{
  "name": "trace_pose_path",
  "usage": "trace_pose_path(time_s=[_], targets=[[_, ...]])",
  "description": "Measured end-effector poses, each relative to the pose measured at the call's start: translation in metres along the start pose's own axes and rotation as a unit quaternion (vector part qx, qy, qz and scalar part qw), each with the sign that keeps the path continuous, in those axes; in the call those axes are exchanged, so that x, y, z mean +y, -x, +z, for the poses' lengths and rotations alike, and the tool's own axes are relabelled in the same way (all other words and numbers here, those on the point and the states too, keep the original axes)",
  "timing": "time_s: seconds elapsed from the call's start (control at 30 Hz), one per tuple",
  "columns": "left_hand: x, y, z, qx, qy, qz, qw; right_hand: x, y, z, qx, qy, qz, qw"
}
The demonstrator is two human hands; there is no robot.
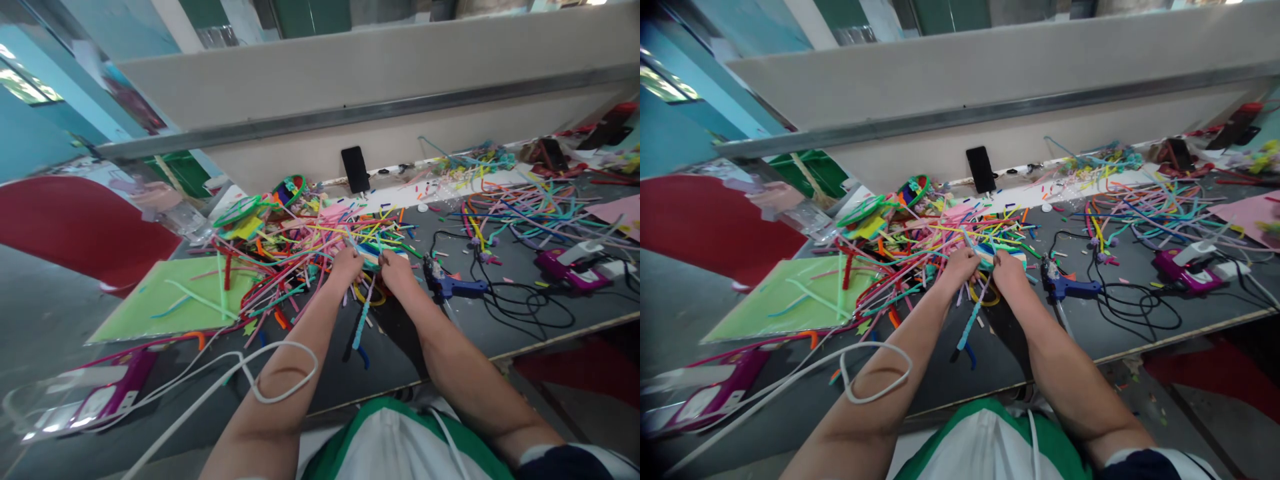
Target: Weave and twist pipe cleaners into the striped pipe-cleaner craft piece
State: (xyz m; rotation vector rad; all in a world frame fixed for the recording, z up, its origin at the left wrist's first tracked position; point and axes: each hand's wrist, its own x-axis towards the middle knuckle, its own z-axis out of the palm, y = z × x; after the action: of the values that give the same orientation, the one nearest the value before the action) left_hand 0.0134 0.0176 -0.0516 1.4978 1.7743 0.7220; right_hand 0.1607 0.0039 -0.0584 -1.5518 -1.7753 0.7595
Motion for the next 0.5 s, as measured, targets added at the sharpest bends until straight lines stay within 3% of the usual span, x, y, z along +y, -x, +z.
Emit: trace_pose_path(time_s=[0.37, 0.5], targets=[[0.0082, 0.0089, -0.0008, 0.030, -0.012, -0.007, 0.999, -0.0016, 0.0012, -0.0035, -0.041, 0.086, -0.026, 0.995], [0.0087, 0.0108, -0.0006, 0.031, -0.007, 0.001, 1.000, 0.0010, 0.0017, -0.0013, -0.024, 0.083, -0.028, 0.996]])
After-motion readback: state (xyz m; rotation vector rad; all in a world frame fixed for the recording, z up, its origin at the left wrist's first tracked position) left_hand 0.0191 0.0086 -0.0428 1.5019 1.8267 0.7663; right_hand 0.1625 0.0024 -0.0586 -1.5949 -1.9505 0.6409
